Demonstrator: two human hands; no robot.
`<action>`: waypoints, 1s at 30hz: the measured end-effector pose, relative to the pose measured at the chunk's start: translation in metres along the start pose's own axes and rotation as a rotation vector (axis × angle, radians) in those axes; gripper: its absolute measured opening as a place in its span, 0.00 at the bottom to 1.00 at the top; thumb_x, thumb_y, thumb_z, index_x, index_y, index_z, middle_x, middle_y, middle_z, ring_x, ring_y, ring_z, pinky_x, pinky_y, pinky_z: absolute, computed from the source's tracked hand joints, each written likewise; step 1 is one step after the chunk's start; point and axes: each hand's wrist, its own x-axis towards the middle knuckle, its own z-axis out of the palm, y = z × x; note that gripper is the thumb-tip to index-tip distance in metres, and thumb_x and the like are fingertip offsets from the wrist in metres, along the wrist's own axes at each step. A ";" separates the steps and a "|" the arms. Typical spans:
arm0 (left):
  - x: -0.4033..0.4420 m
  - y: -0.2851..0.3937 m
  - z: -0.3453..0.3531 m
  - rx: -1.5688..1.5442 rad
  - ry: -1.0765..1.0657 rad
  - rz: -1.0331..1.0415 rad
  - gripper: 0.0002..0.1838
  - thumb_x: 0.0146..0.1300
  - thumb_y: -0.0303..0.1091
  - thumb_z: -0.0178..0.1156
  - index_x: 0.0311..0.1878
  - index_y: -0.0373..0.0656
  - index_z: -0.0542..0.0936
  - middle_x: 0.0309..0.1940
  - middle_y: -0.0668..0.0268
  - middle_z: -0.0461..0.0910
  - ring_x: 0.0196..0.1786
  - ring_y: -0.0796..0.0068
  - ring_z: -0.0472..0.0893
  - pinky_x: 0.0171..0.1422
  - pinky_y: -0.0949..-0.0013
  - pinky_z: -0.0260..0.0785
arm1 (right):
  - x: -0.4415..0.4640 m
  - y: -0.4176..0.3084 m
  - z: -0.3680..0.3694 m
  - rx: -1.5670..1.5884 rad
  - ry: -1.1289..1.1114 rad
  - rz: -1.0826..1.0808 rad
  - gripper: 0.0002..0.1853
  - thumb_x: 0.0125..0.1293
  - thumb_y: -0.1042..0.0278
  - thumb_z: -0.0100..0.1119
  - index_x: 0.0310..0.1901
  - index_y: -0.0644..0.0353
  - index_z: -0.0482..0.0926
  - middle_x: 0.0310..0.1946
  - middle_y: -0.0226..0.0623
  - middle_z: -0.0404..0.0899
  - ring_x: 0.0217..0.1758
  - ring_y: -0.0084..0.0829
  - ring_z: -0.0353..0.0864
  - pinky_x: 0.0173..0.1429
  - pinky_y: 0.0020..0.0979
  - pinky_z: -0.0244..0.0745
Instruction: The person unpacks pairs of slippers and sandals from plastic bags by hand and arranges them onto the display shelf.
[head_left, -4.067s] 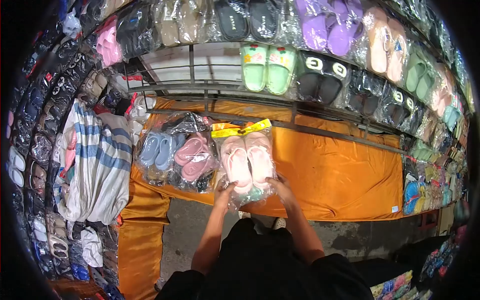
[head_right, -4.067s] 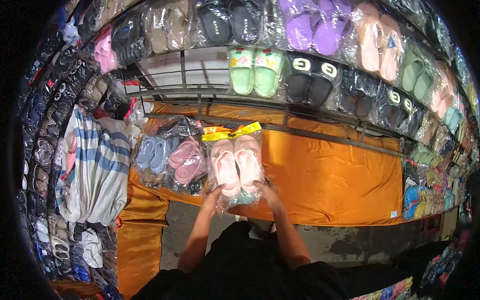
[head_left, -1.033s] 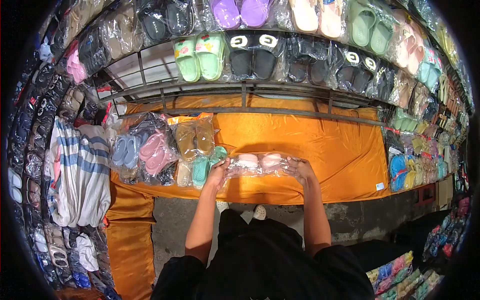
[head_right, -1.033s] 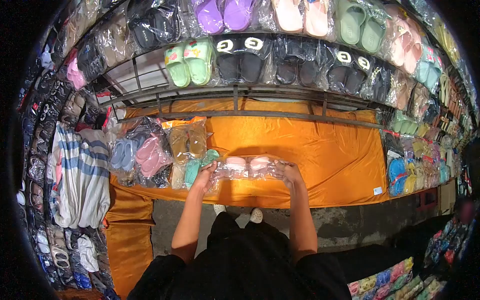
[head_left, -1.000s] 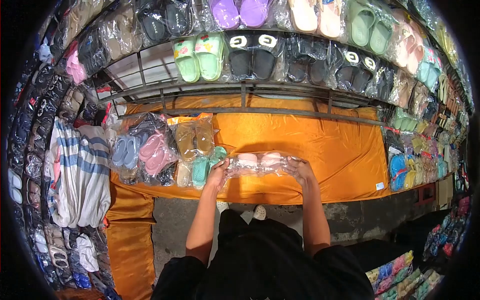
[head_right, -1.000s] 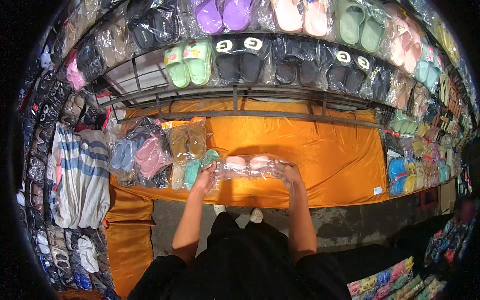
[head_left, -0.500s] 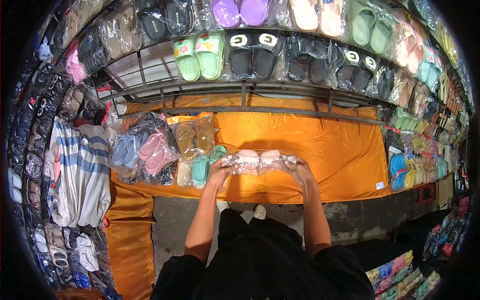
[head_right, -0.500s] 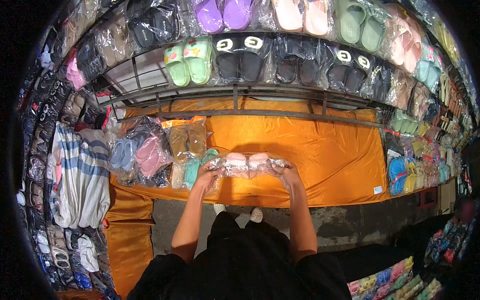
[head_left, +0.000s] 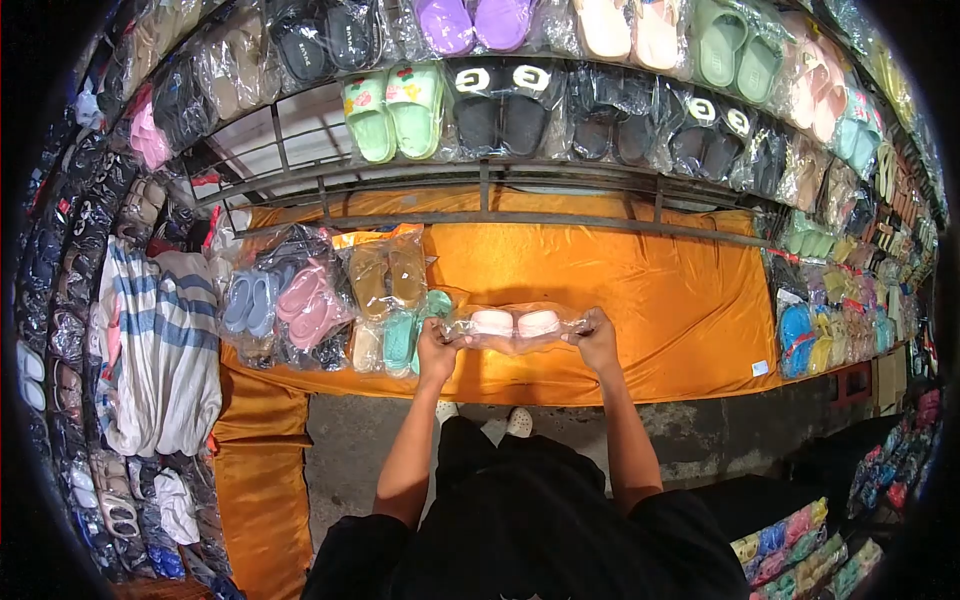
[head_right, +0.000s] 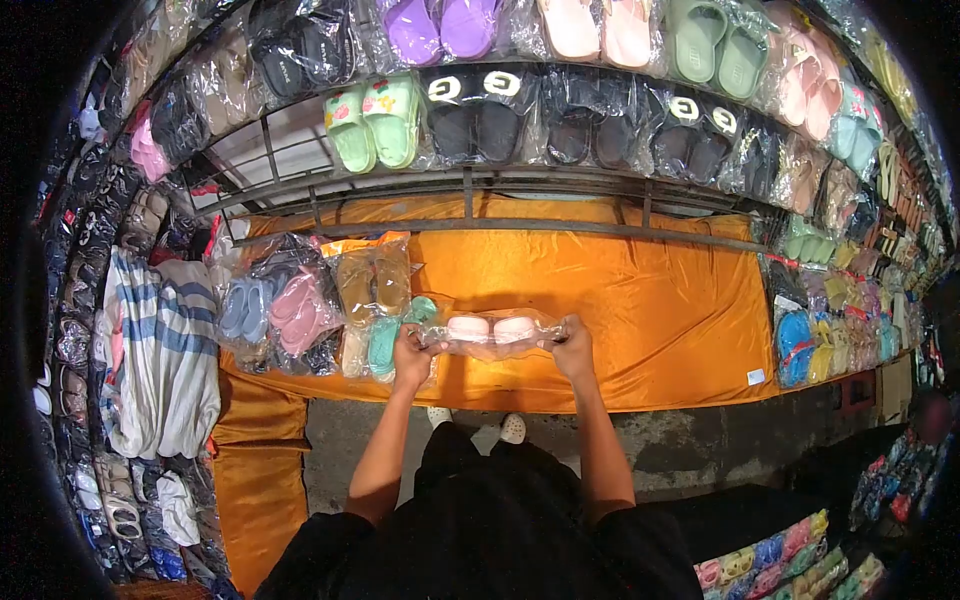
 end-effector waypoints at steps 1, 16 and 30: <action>-0.002 -0.001 -0.001 0.108 0.022 0.011 0.15 0.51 0.18 0.70 0.42 0.35 0.78 0.35 0.63 0.82 0.38 0.78 0.80 0.44 0.73 0.73 | -0.009 -0.023 0.009 -0.204 0.056 -0.041 0.16 0.49 0.89 0.66 0.39 0.64 0.76 0.26 0.36 0.78 0.29 0.25 0.78 0.36 0.27 0.76; -0.042 0.007 0.007 0.478 0.012 0.536 0.09 0.41 0.08 0.51 0.26 0.30 0.74 0.26 0.57 0.68 0.31 0.60 0.71 0.37 0.67 0.66 | -0.051 -0.030 0.036 -0.530 0.281 -0.389 0.10 0.45 0.93 0.52 0.28 0.69 0.78 0.26 0.40 0.65 0.32 0.37 0.69 0.36 0.31 0.66; -0.084 -0.153 0.006 0.344 0.339 0.143 0.13 0.47 0.12 0.52 0.36 0.37 0.74 0.34 0.61 0.73 0.38 0.65 0.75 0.45 0.67 0.69 | -0.102 0.118 0.011 0.172 0.311 0.305 0.09 0.62 0.86 0.47 0.33 0.63 0.76 0.33 0.35 0.79 0.36 0.29 0.81 0.42 0.36 0.83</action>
